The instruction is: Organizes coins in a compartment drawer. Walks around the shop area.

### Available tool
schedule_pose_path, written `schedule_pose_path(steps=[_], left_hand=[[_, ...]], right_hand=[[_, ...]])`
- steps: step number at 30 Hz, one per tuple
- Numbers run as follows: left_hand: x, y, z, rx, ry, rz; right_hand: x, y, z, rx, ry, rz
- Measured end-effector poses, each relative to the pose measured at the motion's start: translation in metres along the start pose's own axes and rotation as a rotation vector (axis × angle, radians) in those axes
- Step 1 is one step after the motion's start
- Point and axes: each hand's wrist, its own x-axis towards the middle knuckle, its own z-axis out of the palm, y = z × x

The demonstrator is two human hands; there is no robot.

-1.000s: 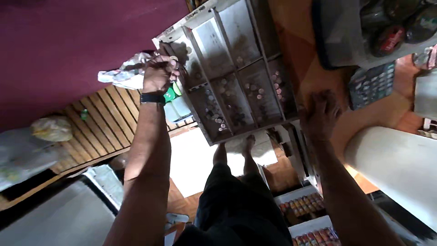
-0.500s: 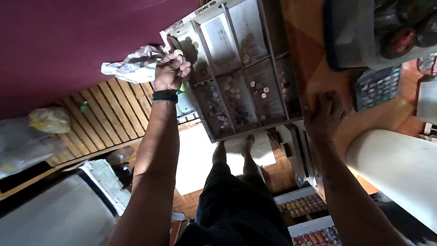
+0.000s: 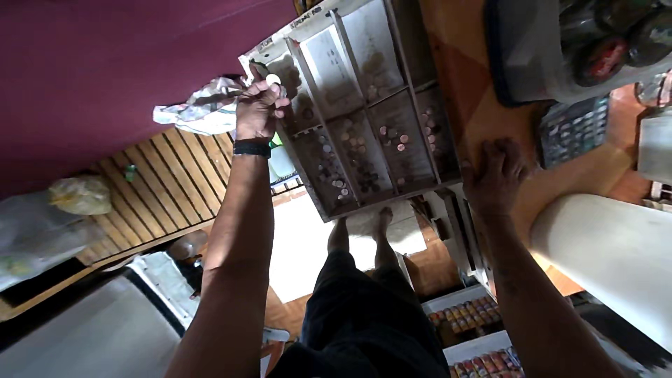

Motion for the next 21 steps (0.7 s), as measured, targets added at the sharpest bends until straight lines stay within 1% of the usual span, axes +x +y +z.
schedule_pose_path(steps=[2, 7, 12, 14, 15, 17, 21], left_hand=[[0.0026, -0.0006, 0.0005, 0.049, -0.008, 0.015], [0.0059, -0.0034, 0.0015, 0.143, -0.014, 0.03], [0.003, -0.0042, 0.0051, 0.072, -0.033, 0.059], [0.0013, -0.0035, 0.0069, 0.092, -0.023, 0.066], [0.0006, -0.0039, 0.0075, 0.141, 0.001, 0.08], [0.0006, -0.0057, 0.0074, 0.324, 0.053, 0.123], [0.0035, -0.0035, 0.0085, 0.865, 0.055, 0.169]], right_hand=[[-0.0001, 0.0004, 0.0008, -0.008, 0.014, -0.008], [-0.0005, 0.0005, -0.0016, 0.012, -0.019, 0.002], [-0.0003, 0.0013, -0.0007, 0.01, -0.006, -0.007], [-0.0002, 0.0011, -0.0009, 0.001, 0.008, -0.019], [0.0, 0.0007, -0.001, 0.001, 0.017, -0.021], [0.0005, -0.0002, -0.0016, 0.001, 0.016, -0.016], [0.0005, 0.0005, 0.0, -0.013, 0.007, -0.009]])
